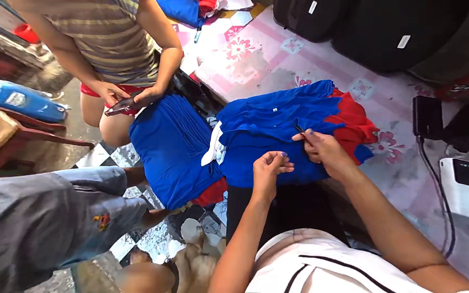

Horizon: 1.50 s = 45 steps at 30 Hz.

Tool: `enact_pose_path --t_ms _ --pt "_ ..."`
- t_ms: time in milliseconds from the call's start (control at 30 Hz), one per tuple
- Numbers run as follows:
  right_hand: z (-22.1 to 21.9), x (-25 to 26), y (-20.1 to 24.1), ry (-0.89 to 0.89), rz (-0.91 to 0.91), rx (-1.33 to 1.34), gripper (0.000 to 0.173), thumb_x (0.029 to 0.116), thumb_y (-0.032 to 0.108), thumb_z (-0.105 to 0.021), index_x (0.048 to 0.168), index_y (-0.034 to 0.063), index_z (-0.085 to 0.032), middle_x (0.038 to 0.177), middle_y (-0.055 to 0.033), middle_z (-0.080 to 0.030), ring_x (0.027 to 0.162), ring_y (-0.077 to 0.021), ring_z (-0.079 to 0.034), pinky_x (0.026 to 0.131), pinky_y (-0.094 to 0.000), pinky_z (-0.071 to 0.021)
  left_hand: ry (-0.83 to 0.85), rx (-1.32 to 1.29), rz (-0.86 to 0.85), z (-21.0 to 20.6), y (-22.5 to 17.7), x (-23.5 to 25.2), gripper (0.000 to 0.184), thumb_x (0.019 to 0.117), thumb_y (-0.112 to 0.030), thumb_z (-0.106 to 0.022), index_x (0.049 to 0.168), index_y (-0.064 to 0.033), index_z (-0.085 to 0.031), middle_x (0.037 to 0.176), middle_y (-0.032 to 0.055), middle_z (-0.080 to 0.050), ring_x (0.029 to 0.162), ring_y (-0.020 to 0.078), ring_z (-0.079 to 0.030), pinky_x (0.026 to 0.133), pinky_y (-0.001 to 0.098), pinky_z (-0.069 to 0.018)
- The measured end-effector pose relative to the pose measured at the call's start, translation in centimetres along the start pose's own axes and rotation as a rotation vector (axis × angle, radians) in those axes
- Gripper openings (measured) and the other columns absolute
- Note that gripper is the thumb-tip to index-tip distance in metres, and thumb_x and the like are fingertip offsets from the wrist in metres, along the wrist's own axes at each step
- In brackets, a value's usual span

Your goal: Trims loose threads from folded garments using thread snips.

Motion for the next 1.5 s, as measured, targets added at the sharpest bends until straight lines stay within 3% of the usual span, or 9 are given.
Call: enact_pose_path --t_ms 133,300,567,700,800,1000,1133,1333,1500 --pt "2.0 -2.7 1.2 0.09 -0.094 0.013 0.041 0.1116 0.029 -0.038 0.1 0.009 -0.071 0.055 0.0142 -0.039 0.044 0.0044 -0.03 0.042 -0.0135 -0.0263 0.086 0.066 0.026 1.2 1.2 -1.4 0.009 0.1008 0.002 -0.055 0.096 0.0042 -0.063 0.074 0.0037 -0.069 0.065 0.0126 -0.071 0.067 0.0287 -0.0626" --pt "4.1 -4.6 1.0 0.07 0.067 0.031 0.03 0.1082 0.027 -0.046 0.099 0.0144 -0.072 0.057 0.0174 -0.045 0.046 0.007 -0.035 0.045 -0.0104 -0.0303 0.601 0.723 0.051 3.2 0.5 -3.4 0.03 0.1045 -0.02 -0.058 0.092 0.0047 -0.069 0.074 0.0018 -0.069 0.064 0.0066 -0.068 0.067 0.026 -0.0598" --pt "2.1 -1.1 2.4 -0.3 0.406 -0.622 0.024 0.107 0.012 -0.05 0.124 0.0044 -0.065 0.096 -0.0107 -0.068 0.072 -0.0159 -0.06 0.067 -0.0365 -0.0518 -0.049 1.303 -0.998 -1.8 -1.0 2.4 0.015 0.0898 -0.008 -0.071 0.102 0.0011 -0.075 0.114 0.0229 -0.068 0.108 0.0396 -0.066 0.086 0.0512 -0.0549" --pt "3.6 -1.6 2.3 -0.381 0.509 -0.651 0.019 0.1006 0.017 -0.062 0.109 0.0055 -0.074 0.101 -0.0093 -0.068 0.087 -0.0162 -0.064 0.078 -0.0373 -0.0543 0.426 1.218 -0.807 -2.1 -1.1 -0.3 0.02 0.0997 -0.013 -0.061 0.099 -0.001 -0.077 0.098 0.0156 -0.073 0.09 0.0288 -0.073 0.08 0.0456 -0.0596" --pt "4.4 -1.0 0.9 -0.34 0.494 -0.697 0.024 0.0886 0.019 -0.078 0.109 0.0065 -0.077 0.109 -0.011 -0.068 0.086 -0.0185 -0.064 0.075 -0.0397 -0.0537 0.361 1.053 -0.977 -1.8 -1.5 -2.0 0.018 0.098 -0.011 -0.063 0.095 -0.0003 -0.077 0.085 0.0125 -0.072 0.079 0.0222 -0.072 0.073 0.0345 -0.0589" --pt "5.1 -1.7 -1.3 -0.391 0.359 -0.835 0.02 0.0912 0.015 -0.077 0.106 0.0016 -0.076 0.111 -0.0204 -0.068 0.096 -0.0362 -0.067 0.081 -0.0585 -0.0535 0.354 1.292 -0.43 0.8 0.5 -0.6 0.027 0.1032 -0.013 -0.056 0.114 0.0039 -0.073 0.119 0.0219 -0.071 0.114 0.0356 -0.068 0.1 0.05 -0.0527" --pt "4.2 -5.3 -1.1 -0.488 0.381 -0.759 0.02 0.0943 0.019 -0.071 0.096 -0.0002 -0.073 0.093 -0.0145 -0.065 0.076 -0.021 -0.063 0.068 -0.0381 -0.0538 0.169 1.096 -0.684 2.2 3.2 -1.4 0.016 0.0945 -0.009 -0.067 0.102 0.0028 -0.076 0.102 0.0196 -0.072 0.093 0.0282 -0.072 0.085 0.038 -0.0595" --pt "-0.9 -7.0 -3.7 -0.377 0.117 -1.075 0.055 0.0939 0.049 -0.069 0.093 -0.0058 -0.066 0.079 -0.0222 -0.067 0.07 -0.0402 -0.068 0.062 -0.0574 -0.0503 0.219 1.195 -0.986 0.1 7.2 -1.5 0.011 0.0921 -0.006 -0.067 0.088 -0.0006 -0.076 0.086 0.0142 -0.071 0.084 0.0289 -0.07 0.074 0.0379 -0.0593" --pt "-0.8 -7.9 -5.3 -0.376 0.111 -1.099 0.031 0.0935 0.024 -0.068 0.096 -0.006 -0.068 0.078 -0.0212 -0.069 0.069 -0.0395 -0.069 0.061 -0.0554 -0.0522 0.151 1.196 -0.968 1.4 4.5 -3.2 0.012 0.0913 -0.01 -0.069 0.086 -0.0033 -0.077 0.084 0.0106 -0.072 0.083 0.0251 -0.071 0.075 0.0382 -0.0594"
Point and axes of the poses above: each hand's wrist, its own x-axis towards the middle knuckle, its own z-axis out of the back of the hand, y = z × x, the point moved 3 cm from there along x, towards the middle knuckle
